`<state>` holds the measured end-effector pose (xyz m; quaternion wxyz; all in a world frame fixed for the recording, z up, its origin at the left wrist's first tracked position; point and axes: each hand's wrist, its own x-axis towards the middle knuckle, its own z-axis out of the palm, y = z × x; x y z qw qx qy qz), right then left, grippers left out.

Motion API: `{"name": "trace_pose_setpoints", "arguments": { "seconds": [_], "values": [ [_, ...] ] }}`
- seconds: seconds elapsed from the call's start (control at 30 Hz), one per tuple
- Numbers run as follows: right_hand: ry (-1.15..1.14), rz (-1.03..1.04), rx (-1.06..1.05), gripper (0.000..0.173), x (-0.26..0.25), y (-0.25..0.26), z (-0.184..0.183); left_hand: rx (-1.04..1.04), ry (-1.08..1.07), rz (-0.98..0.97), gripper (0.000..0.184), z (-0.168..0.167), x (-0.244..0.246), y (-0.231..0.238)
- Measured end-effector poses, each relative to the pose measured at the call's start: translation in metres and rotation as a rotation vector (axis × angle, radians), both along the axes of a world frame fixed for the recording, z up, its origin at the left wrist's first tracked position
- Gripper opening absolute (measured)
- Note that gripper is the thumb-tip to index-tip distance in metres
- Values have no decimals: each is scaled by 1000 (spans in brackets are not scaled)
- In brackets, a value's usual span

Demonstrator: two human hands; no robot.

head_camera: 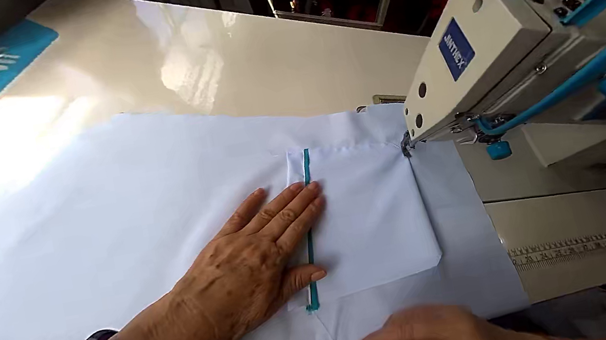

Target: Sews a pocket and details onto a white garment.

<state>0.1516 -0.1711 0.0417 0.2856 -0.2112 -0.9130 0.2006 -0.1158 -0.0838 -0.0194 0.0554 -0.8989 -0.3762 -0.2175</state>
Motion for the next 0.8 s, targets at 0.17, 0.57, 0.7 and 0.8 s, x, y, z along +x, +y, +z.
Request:
{"name": "trace_pose_setpoints", "arguments": {
  "seconds": [0.17,0.57,0.7,0.8],
  "values": [
    [-175,-285,508,24,88,84,-9,-71,71,-32,73,9,-4,-3],
    [-163,-138,321,31,104,63,-34,-36,58,78,51,17,28,-15],
    [-155,-86,346,31,102,78,-27,1,15,-35,39,16,16,-22],
    [-187,-23,363,31,103,80,-25,78,4,-205,28,22,7,-25]
  ]
}}
